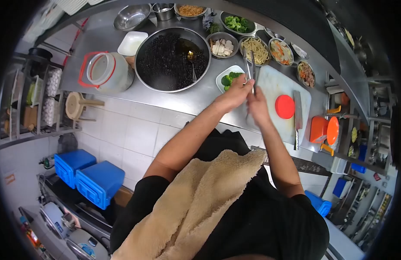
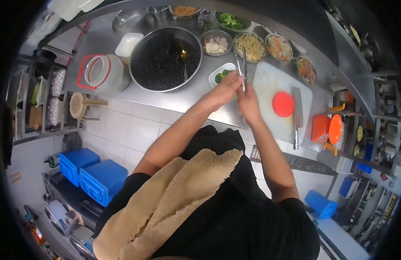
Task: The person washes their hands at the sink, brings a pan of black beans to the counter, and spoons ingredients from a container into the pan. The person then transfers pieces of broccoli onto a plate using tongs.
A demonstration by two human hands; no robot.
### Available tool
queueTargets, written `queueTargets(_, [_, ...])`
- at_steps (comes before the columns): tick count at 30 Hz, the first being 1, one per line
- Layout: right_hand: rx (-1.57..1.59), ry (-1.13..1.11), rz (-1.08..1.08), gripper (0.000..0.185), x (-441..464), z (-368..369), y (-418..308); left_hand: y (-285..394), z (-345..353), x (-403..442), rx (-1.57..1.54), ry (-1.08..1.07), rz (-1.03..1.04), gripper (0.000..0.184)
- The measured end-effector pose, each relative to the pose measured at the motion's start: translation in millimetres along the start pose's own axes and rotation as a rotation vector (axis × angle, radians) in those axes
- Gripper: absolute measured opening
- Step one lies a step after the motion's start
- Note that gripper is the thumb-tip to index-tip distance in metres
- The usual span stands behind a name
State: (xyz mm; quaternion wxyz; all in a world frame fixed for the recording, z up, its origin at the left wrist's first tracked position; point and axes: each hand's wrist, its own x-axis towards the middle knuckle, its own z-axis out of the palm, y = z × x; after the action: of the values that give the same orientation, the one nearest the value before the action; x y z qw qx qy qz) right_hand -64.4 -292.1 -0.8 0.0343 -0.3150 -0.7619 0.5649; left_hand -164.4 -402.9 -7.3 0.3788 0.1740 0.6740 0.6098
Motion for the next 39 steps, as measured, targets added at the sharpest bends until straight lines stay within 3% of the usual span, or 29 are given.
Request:
queueTargets(3, [-0.442,0.192,-0.205,0.033,55.6,-45.7,-25.5,-20.6,-20.2,3.7,0.401,0.373,0.205,0.054])
queueTargets(7, [-0.951,0.125,-0.399,0.041,179.3,-94.4,-49.5,-50.7,-31.0,5.7,0.508,0.575,-0.021,0.051])
queueTargets(9, [-1.092,-0.027,-0.280,0.042,236.4,-92.3,-75.3,-69.5,-27.6,15.6,0.460,0.667,-0.043,0.047])
queueTargets(12, [-1.069,-0.071,-0.421,0.038,300.0,-85.9,-67.7,-89.6,-29.5,42.0,0.314,0.598,-0.186,0.039])
queueTargets(15, [-0.947,-0.045,-0.697,0.034,373.4,-85.6,-26.2,-110.2,-42.5,56.6,0.498,0.511,-0.098,0.033])
queueTargets(17, [-0.890,-0.028,-0.804,0.031,407.9,-85.5,-6.2,-114.8,-47.1,58.2,0.403,0.454,-0.091,0.030])
queueTargets(20, [-1.294,0.102,-0.523,0.031,335.1,-55.7,-85.1,-112.5,-48.1,54.1,0.276,0.374,-0.091,0.029])
queueTargets(23, [-1.090,0.057,-0.457,0.030,350.5,-71.8,-69.4,-117.8,-44.8,52.0,0.270,0.378,-0.045,0.030])
queueTargets(25, [-0.784,-0.131,-0.450,0.031,366.9,-99.3,-43.6,-91.2,-41.0,38.3,0.156,0.360,-0.085,0.030])
queueTargets(29, [-0.334,-0.096,-0.005,0.028,318.9,-107.4,-48.2,-69.1,-35.8,33.0,0.035,0.392,-0.074,0.029])
queueTargets(31, [-0.269,-0.210,0.054,0.028,290.6,-113.0,-70.3,-68.1,-30.3,38.8,-0.023,0.431,-0.029,0.027])
queueTargets(34, [-0.177,-0.250,0.114,0.023,281.8,-117.6,-78.8,-37.5,-29.2,37.0,0.148,0.469,-0.018,0.026])
queueTargets(39, [-0.140,-0.259,0.059,0.027,221.1,-131.6,-107.5,-40.9,-18.5,65.7,-0.170,0.480,0.008,0.024])
